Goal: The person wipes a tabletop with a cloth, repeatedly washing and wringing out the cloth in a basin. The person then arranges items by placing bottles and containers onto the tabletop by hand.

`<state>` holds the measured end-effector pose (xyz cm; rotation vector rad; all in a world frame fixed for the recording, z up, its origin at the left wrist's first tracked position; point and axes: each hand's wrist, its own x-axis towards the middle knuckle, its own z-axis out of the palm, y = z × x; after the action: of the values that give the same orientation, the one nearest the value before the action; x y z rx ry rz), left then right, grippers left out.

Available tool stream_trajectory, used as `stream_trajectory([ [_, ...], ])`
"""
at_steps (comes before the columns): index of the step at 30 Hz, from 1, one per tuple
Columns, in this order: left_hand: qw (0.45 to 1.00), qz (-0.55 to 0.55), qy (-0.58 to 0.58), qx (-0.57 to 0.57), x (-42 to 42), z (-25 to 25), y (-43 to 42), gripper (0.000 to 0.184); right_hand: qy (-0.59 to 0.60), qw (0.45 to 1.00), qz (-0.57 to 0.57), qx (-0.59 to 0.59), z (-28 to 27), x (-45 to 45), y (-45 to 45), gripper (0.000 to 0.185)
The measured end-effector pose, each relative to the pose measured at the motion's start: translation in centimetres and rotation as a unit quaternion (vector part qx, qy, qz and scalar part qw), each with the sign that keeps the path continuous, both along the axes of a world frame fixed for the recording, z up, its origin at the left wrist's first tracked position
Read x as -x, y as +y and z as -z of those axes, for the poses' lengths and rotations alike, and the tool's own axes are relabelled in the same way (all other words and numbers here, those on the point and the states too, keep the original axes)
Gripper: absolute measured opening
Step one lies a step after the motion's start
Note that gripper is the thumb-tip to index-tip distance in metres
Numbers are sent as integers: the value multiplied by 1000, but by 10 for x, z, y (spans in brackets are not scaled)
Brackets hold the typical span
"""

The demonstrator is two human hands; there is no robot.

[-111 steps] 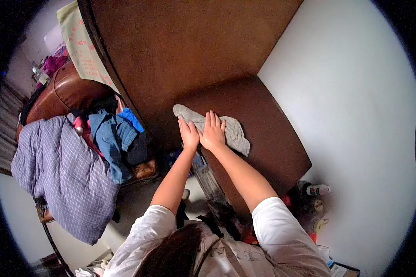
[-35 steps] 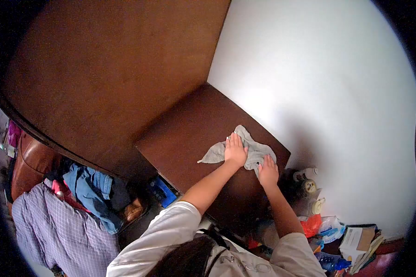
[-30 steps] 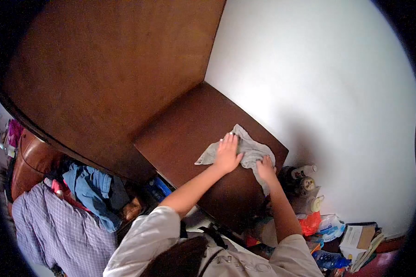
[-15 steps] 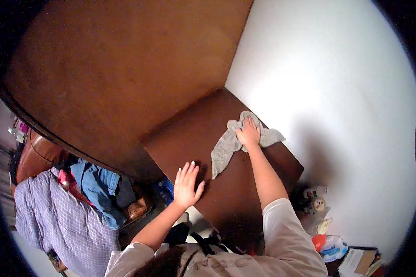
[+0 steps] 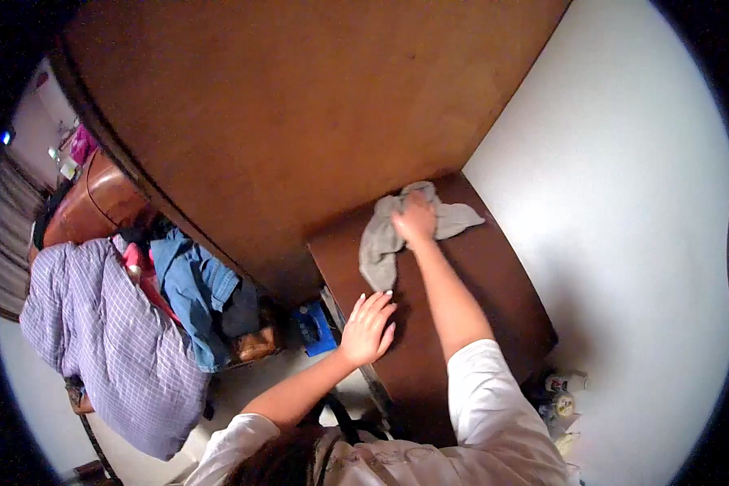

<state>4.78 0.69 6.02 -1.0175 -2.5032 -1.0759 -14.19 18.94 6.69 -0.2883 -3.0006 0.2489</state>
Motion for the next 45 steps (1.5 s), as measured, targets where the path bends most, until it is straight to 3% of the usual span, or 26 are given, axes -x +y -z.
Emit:
stream_trajectory([
  [4,998,-2,-1,-68,-6,6,-4,43,-9,997,-71,7,4,-33,-78,68],
  [8,987,-112,-32,-112,-45,10,-37,44,48,986,-145,73,7,-55,-116,57],
  [11,980,-172,-53,-81,-72,27,-80,47,108,958,-241,115,13,-67,-133,48],
  [15,974,-205,-77,-53,-92,41,-116,42,101,900,-373,201,3,-75,-135,37],
  [18,973,-181,-104,-102,-99,41,-119,37,0,919,-363,153,0,-97,-141,34],
  [19,973,-173,-118,-95,-102,37,-119,36,16,924,-323,206,-1,-105,-141,28],
  [20,973,-165,-119,-112,-105,34,-118,35,61,899,-281,330,17,-106,-140,24],
  [22,972,-165,-110,-127,-110,26,-113,35,80,802,-268,528,6,-107,-125,21],
  [23,973,-160,-107,-131,-111,25,-112,35,57,762,-209,610,-6,-115,-113,22],
  [24,973,-155,-104,-136,-113,25,-110,35,89,738,-247,622,-20,-116,-95,22],
  [26,974,-143,-103,-143,-118,24,-106,35,112,696,-164,690,-59,-140,-61,24],
  [27,975,-134,-103,-146,-120,22,-103,35,174,699,-131,681,-90,-162,-50,24],
  [29,975,-120,-110,-149,-121,19,-95,34,234,701,-106,665,-101,-181,1,28],
  [31,979,-97,-109,-144,-124,16,-86,34,254,714,-57,649,-136,-224,30,34],
  [34,981,-63,-105,-149,-129,18,-73,35,278,739,-11,613,-139,-269,77,43],
  [37,985,-36,-96,-139,-135,20,-61,36,276,856,29,437,-119,-310,85,52],
  [39,986,-20,-100,-134,-136,21,-55,37,221,922,-1,317,-60,-328,97,59],
  [40,986,-14,-100,-129,-137,21,-52,37,120,947,-9,299,-41,-336,93,65],
  [41,988,-6,-94,-125,-137,18,-49,38,35,987,-67,143,-7,-347,100,74],
  [42,989,2,-88,-121,-134,12,-45,38,-65,996,-64,-25,-31,-357,72,79],
  [45,992,0,-66,-111,-122,7,-31,38,-67,995,-68,-38,-36,-357,62,85],
])
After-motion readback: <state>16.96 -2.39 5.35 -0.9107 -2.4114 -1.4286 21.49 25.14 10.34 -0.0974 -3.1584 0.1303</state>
